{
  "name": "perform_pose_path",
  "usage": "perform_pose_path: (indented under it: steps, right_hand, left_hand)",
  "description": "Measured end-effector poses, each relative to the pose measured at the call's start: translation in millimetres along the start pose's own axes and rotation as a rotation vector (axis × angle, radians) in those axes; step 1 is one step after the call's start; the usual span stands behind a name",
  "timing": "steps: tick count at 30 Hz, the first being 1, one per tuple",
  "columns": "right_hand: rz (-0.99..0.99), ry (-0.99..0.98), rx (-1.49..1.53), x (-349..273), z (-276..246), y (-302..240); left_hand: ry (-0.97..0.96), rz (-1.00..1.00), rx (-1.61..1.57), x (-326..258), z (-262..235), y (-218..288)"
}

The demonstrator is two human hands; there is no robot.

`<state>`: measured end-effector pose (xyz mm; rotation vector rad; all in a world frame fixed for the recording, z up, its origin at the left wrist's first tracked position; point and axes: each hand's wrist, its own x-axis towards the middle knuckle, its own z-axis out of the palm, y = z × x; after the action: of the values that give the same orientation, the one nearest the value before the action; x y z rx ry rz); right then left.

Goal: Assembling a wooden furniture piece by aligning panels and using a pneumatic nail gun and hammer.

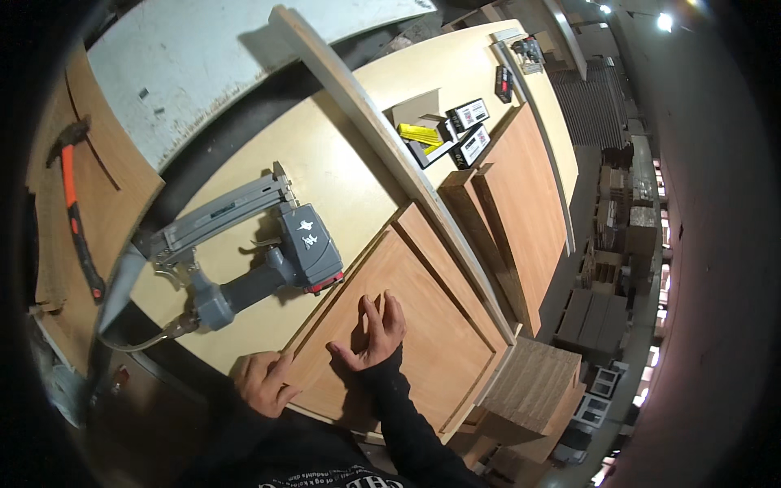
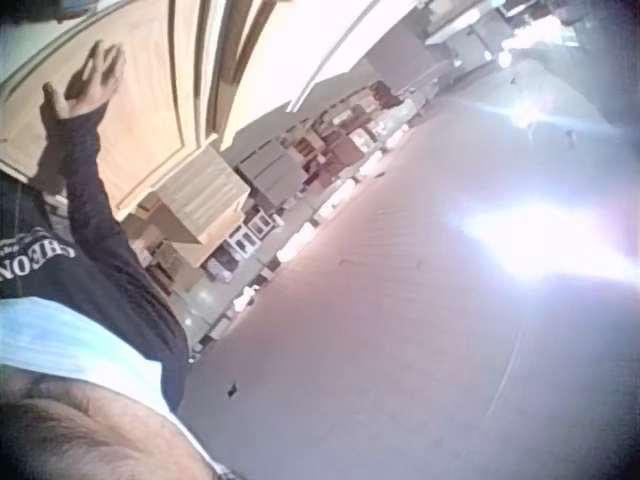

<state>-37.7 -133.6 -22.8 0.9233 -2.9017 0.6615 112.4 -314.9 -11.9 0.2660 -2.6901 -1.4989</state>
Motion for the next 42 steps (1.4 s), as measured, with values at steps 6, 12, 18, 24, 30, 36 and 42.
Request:
perform_pose_path:
  steps: [6,12,18,24,30,36,42]
  right_hand:
    - [0.038,-0.076,-0.015,10.4,4.6,9.4]
    - [0.094,-0.142,-0.028,13.5,3.6,14.9]
    - [0.091,-0.182,-0.034,13.9,5.9,12.0]
    - [0.091,-0.183,-0.043,13.3,4.1,17.3]
    - [0.091,-0.194,-0.024,14.0,8.3,14.0]
    - [0.082,-0.177,-0.050,13.3,6.7,17.5]
    - [0.091,-0.162,-0.038,12.6,9.0,16.7]
  left_hand:
    - [0.045,-0.045,-0.117,8.5,5.1,-10.3]
    - [0.017,-0.099,-0.143,19.1,6.8,-10.7]
    - [-0.033,-0.114,-0.157,17.5,1.1,-16.7]
    - [-0.040,-0.103,-0.185,20.0,6.1,-18.9]
    - [-0.043,-0.155,-0.227,20.9,-0.6,-17.8]
    - [-0.047,-0.150,-0.249,22.9,3.5,-19.1]
    - [-0.053,-0.157,-0.249,23.3,2.1,-19.0]
